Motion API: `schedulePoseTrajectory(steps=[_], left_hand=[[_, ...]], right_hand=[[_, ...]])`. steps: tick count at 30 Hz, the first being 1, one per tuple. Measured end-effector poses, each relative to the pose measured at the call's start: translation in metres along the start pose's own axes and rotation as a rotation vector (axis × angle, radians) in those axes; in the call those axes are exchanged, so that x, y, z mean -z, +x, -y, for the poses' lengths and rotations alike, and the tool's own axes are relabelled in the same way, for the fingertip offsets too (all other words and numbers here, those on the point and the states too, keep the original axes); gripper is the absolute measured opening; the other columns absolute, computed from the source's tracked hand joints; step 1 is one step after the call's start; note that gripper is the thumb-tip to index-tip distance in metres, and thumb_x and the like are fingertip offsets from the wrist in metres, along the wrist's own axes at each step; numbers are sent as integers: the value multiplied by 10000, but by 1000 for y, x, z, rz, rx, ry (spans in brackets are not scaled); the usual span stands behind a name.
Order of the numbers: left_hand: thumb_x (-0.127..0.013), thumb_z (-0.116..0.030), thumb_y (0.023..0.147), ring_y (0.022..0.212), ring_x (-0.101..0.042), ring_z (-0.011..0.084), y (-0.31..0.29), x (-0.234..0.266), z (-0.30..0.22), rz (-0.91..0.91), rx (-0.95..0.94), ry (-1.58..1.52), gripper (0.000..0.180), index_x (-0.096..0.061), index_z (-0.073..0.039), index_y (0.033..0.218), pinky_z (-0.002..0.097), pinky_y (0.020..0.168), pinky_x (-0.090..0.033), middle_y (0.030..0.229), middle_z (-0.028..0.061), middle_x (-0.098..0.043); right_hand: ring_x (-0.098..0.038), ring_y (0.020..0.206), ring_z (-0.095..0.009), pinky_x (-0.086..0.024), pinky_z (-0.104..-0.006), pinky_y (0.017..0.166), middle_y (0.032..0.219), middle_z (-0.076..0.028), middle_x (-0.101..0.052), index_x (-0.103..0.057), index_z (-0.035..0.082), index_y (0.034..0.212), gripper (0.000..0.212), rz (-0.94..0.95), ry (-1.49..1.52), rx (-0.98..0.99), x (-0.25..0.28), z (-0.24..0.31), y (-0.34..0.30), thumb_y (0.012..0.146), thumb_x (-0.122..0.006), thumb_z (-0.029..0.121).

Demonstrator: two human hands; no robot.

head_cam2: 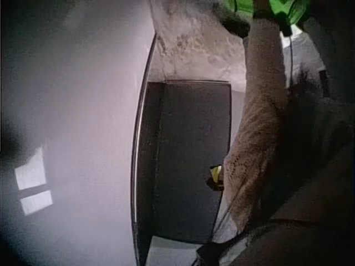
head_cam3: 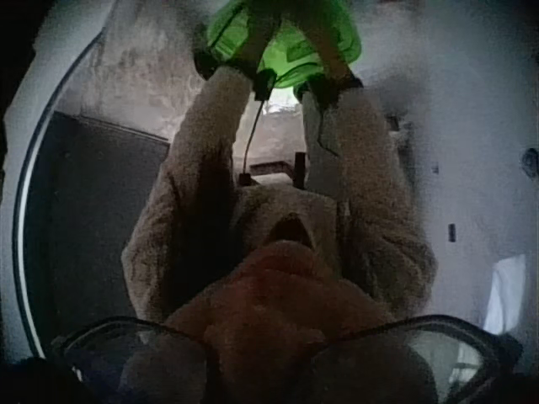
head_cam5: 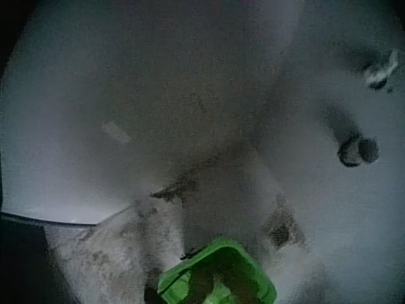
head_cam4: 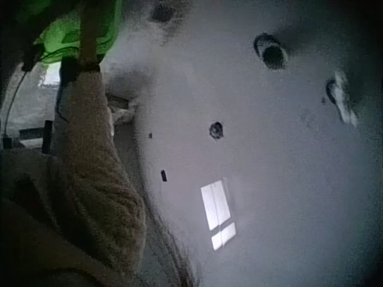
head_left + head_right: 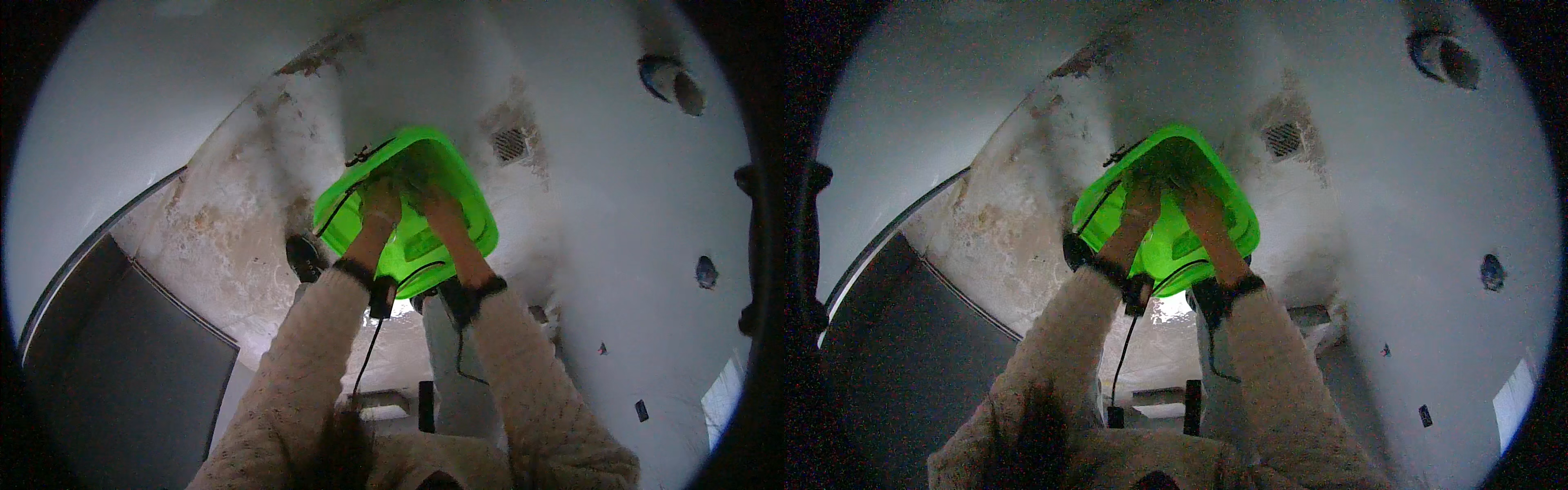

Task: The person repeatedly dips cloths into a green bucket, wrings them out, and places them on a nearby surface. They also fill the bucket with water from a wall tap and carry the buckets to another room.

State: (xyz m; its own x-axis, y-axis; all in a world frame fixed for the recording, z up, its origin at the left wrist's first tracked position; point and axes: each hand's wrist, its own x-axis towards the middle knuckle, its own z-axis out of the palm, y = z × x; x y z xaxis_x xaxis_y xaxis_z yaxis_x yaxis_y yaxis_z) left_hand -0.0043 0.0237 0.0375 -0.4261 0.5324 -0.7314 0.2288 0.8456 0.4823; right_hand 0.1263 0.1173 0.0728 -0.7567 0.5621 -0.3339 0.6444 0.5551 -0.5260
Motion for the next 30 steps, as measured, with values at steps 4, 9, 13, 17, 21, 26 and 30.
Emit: schedulePoseTrajectory(steps=[4,9,13,17,21,26,30], left_hand=[[-567,-184,823,1160,-405,392,-115,61,-78,-355,-524,-190,165,-610,-86,948,474,972,-335,1253,171,-447],[-717,-229,701,1279,-252,414,-204,126,-130,-80,-693,-349,597,-473,-122,1235,462,1038,-267,1394,209,-254],[-846,-268,517,1326,-179,410,-228,143,-128,-46,-686,-411,1122,-189,-108,1412,463,1064,-231,1453,228,-106],[-816,-223,555,1289,-272,398,-202,106,-129,-302,-835,-425,972,-291,-88,1362,484,1056,-240,1402,207,-265],[-731,-174,654,1204,-414,346,-144,61,-115,-282,-763,-278,661,-446,-81,1243,454,1013,-317,1249,182,-480],[-625,-172,759,1042,-523,369,-112,46,-76,-156,-89,-575,429,-502,-62,1155,411,866,-423,1112,206,-559],[-579,-192,801,995,-542,395,-97,28,-66,-320,-150,-511,350,-523,-43,1113,426,829,-445,1078,212,-577]], right_hand=[[-609,777,-333,-492,-387,672,915,-167,-613,-492,20,1163,400,125,692,-252,86,60,-45,828,-568,225],[-621,800,-275,-478,-364,658,868,-161,-618,-486,-6,1152,360,141,676,-48,187,122,-74,842,-529,171],[-587,761,-203,-468,-345,649,905,-99,-629,-517,6,1132,360,333,926,-607,289,166,-118,839,-600,199],[-583,894,-188,-492,-352,727,1039,-88,-603,-506,22,1177,423,272,1068,-587,359,223,-153,829,-640,222],[-582,982,-220,-491,-367,834,1112,-110,-575,-489,27,1196,416,218,1417,-682,406,243,-163,855,-606,235],[-607,898,-207,-500,-334,724,1049,-107,-606,-496,9,1186,441,113,1295,-794,317,173,-111,859,-583,292],[-585,846,-224,-468,-346,700,961,-128,-605,-525,21,1139,381,180,652,-583,161,88,-52,841,-592,250]])
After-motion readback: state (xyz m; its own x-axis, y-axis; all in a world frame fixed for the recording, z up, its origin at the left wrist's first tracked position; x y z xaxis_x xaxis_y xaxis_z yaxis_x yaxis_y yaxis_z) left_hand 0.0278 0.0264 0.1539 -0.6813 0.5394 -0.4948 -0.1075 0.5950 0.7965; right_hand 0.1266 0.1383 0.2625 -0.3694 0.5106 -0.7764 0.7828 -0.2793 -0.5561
